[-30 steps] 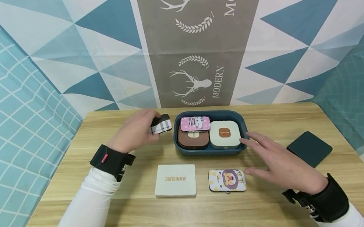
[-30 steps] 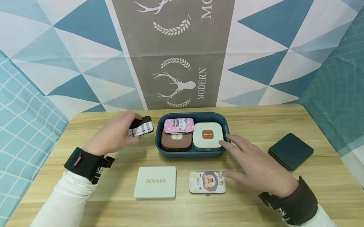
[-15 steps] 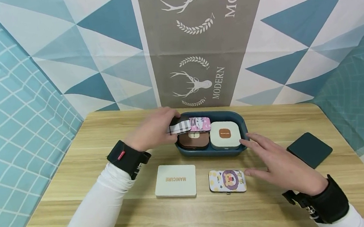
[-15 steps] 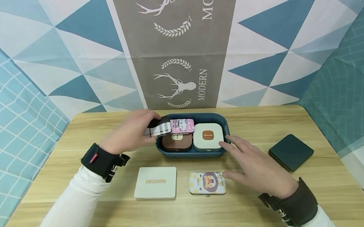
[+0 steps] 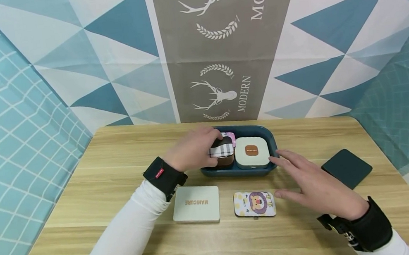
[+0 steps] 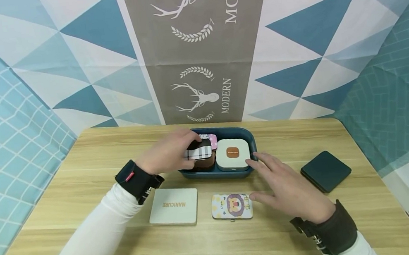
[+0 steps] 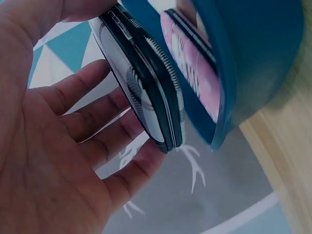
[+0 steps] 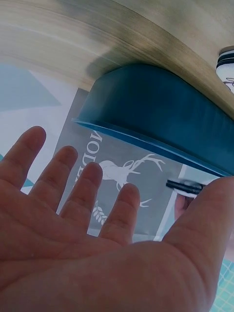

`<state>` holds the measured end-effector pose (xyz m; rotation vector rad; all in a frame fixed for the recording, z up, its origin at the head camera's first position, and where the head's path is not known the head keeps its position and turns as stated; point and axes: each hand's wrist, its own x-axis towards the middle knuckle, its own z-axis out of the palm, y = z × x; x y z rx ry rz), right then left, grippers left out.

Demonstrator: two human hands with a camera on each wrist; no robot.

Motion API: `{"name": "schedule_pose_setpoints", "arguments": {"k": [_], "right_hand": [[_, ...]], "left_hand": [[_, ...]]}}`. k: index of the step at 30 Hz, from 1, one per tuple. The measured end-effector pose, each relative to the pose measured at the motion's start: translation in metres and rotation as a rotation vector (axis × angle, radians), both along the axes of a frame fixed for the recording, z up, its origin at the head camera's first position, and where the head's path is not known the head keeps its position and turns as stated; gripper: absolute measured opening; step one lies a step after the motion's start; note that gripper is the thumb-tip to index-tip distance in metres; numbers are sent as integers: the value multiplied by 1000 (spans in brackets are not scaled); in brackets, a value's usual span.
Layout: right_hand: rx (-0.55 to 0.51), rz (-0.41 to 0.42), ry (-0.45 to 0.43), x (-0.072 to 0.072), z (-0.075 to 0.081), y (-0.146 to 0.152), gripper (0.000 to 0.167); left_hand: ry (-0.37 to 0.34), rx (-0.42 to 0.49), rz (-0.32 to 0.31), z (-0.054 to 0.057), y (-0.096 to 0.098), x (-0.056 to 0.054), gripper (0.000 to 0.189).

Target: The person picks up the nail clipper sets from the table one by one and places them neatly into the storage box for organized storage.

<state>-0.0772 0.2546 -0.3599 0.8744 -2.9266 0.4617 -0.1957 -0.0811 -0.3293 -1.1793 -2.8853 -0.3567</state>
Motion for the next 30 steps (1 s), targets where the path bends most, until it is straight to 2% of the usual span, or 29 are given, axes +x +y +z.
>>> {"name": "schedule_pose_setpoints", "arguments": {"k": [7, 15, 30], "right_hand": [[5, -7, -5, -1, 1, -1, 86], [1, -7, -2, -1, 2, -1, 87], [-8, 2, 4, -1, 1, 1, 87]], "left_hand": [[-56, -53, 10, -12, 10, -3, 58], [-93, -99, 25, -19, 13, -4, 55], [-122, -103, 13, -18, 16, -6, 53]]}}
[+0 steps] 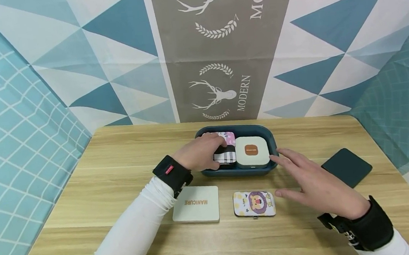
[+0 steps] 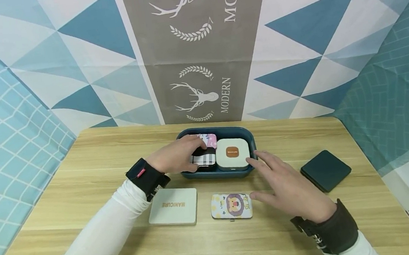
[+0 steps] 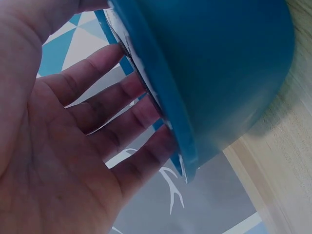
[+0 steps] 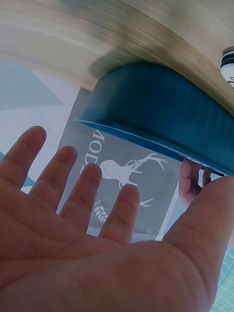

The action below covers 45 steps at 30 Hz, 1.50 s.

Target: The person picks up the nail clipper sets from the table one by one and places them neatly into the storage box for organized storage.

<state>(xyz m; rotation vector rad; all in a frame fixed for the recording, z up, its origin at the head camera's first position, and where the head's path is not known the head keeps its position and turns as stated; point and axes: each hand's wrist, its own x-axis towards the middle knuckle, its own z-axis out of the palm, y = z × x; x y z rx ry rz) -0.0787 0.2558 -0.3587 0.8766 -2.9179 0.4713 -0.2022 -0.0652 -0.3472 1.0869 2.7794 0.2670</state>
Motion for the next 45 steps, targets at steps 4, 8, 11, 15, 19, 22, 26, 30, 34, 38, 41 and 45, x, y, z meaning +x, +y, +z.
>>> {"name": "schedule_pose_setpoints", "arguments": {"k": [4, 8, 11, 15, 19, 22, 26, 30, 34, 38, 41, 45], "right_hand": [[2, -2, -3, 0, 0, 0, 88], [4, -8, -9, 0, 0, 0, 88], [4, -11, -14, 0, 1, 0, 87], [4, -12, -20, 0, 1, 0, 87], [7, -13, -19, 0, 0, 0, 88], [8, -12, -15, 0, 0, -1, 88], [7, -8, -6, 0, 0, -1, 88], [13, -4, -1, 0, -1, -2, 88], [11, 1, 7, 0, 0, -3, 88], [-6, 18, 15, 1, 0, -3, 86], [-11, 24, 18, 1, -1, -3, 86], [1, 17, 11, 1, -2, -3, 87]], "left_hand": [[2, -3, 1, -1, 0, -1, 53], [-1, -13, 5, 0, 0, -1, 50], [-6, -21, 7, 0, 0, -1, 49], [-8, -22, 4, 0, 0, -1, 48], [-10, -15, -6, -1, 0, -1, 48], [-10, -10, -15, -1, -1, -2, 47], [-2, -12, -23, -2, -1, -3, 47], [7, -14, -32, -3, -2, -4, 47], [-5, -16, -40, -3, -3, -4, 44], [-24, -17, -37, -1, -3, -3, 43], [-31, -18, -35, 0, -3, -2, 43], [-29, -18, -34, 1, -4, 0, 43]]}}
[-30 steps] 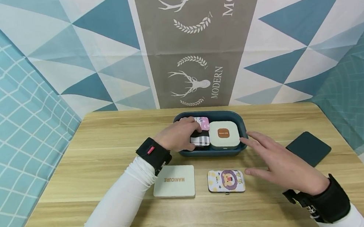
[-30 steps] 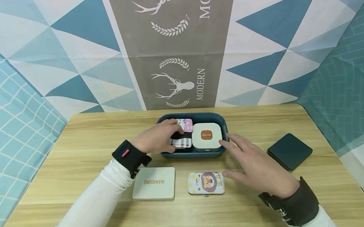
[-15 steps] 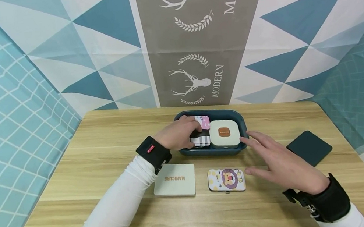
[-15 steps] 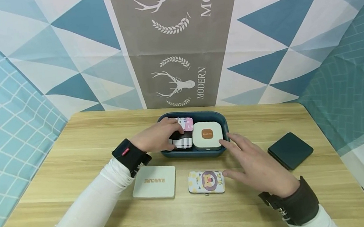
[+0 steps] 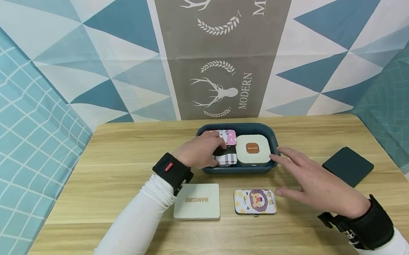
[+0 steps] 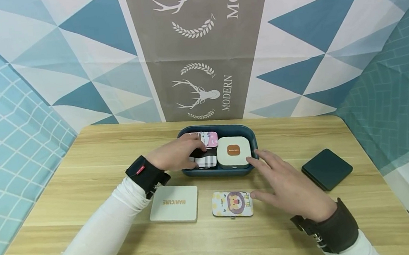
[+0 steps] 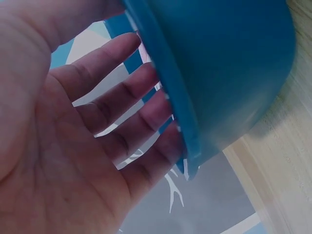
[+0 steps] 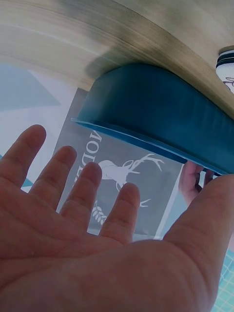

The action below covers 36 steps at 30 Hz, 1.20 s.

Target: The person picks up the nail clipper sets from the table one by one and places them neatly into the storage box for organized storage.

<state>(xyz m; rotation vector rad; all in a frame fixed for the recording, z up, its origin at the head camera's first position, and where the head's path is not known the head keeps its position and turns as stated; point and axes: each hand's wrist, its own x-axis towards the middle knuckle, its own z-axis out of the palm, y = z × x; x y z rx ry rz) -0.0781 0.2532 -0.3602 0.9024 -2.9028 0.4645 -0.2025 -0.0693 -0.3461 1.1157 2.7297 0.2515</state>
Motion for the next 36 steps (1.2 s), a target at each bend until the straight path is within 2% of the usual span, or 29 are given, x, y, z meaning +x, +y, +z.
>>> {"name": "schedule_pose_setpoints", "arguments": {"k": [6, 12, 18, 25, 29, 36], "right_hand": [[10, -9, -19, 1, 1, 1, 86], [12, -14, -18, 1, 1, -1, 86], [12, -9, -13, 2, 1, -2, 85], [11, -7, -7, 2, 1, -3, 85], [6, 0, 1, 2, 0, -3, 85], [17, -2, -10, 2, -1, -4, 84]], "left_hand": [[20, 22, 5, 4, -3, 1, 46], [51, 93, 1, 6, -10, 4, 50], [81, 145, 3, 12, -21, 11, 51], [120, 169, 55, 17, -33, 24, 62], [148, 164, 83, 17, -41, 30, 66], [148, 163, 134, 14, -54, 39, 75]]}}
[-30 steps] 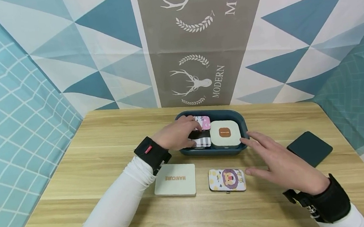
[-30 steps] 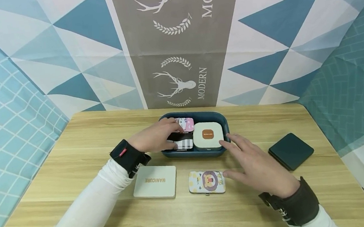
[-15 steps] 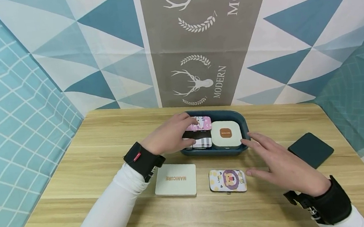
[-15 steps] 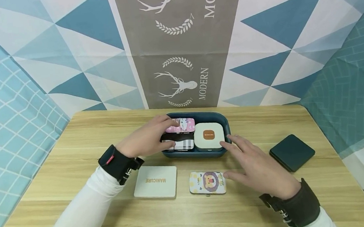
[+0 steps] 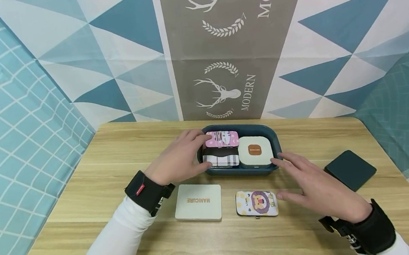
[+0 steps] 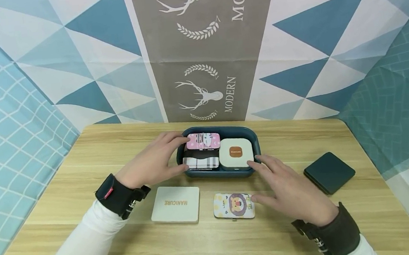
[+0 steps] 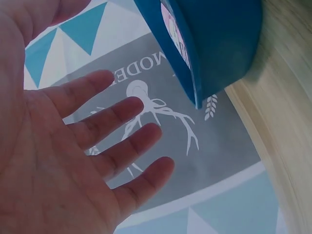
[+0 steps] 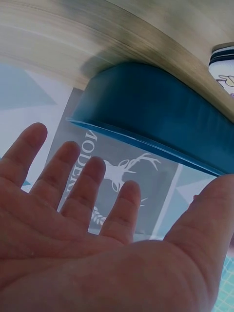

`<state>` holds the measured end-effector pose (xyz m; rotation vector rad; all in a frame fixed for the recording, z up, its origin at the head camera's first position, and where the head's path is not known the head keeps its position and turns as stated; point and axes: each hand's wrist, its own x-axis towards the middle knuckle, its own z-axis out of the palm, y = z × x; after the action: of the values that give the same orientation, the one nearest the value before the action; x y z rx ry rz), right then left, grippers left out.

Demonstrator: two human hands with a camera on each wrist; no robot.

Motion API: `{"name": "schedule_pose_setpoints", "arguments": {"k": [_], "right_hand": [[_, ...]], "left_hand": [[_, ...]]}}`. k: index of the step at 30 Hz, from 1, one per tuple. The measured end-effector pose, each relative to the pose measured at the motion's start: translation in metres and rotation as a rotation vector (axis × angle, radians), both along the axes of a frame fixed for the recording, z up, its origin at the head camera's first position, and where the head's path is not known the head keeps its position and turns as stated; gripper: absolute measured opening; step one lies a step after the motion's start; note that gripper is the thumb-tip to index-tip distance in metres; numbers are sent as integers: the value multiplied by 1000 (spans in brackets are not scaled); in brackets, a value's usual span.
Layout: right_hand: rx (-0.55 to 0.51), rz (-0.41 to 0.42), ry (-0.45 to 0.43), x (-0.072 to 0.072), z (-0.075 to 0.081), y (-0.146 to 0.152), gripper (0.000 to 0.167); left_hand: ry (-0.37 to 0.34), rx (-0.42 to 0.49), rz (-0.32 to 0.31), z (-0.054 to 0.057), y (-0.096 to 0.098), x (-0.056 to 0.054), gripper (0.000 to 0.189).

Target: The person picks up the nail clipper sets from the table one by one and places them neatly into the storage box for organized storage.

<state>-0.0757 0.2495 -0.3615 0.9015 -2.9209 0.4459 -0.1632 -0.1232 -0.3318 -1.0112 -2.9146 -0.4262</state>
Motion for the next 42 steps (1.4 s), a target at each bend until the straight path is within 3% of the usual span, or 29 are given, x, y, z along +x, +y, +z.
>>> {"name": "schedule_pose_setpoints", "arguments": {"k": [12, 24, 42], "right_hand": [[27, 0, -19, 2, -3, -6, 85], [65, 15, 15, 6, -5, -13, 83], [60, 63, -10, 8, -13, -36, 79]], "left_hand": [[39, 58, 19, -9, -19, 12, 84], [106, 34, 28, -15, -32, 23, 89], [104, 10, 64, -27, -53, 44, 97]]}}
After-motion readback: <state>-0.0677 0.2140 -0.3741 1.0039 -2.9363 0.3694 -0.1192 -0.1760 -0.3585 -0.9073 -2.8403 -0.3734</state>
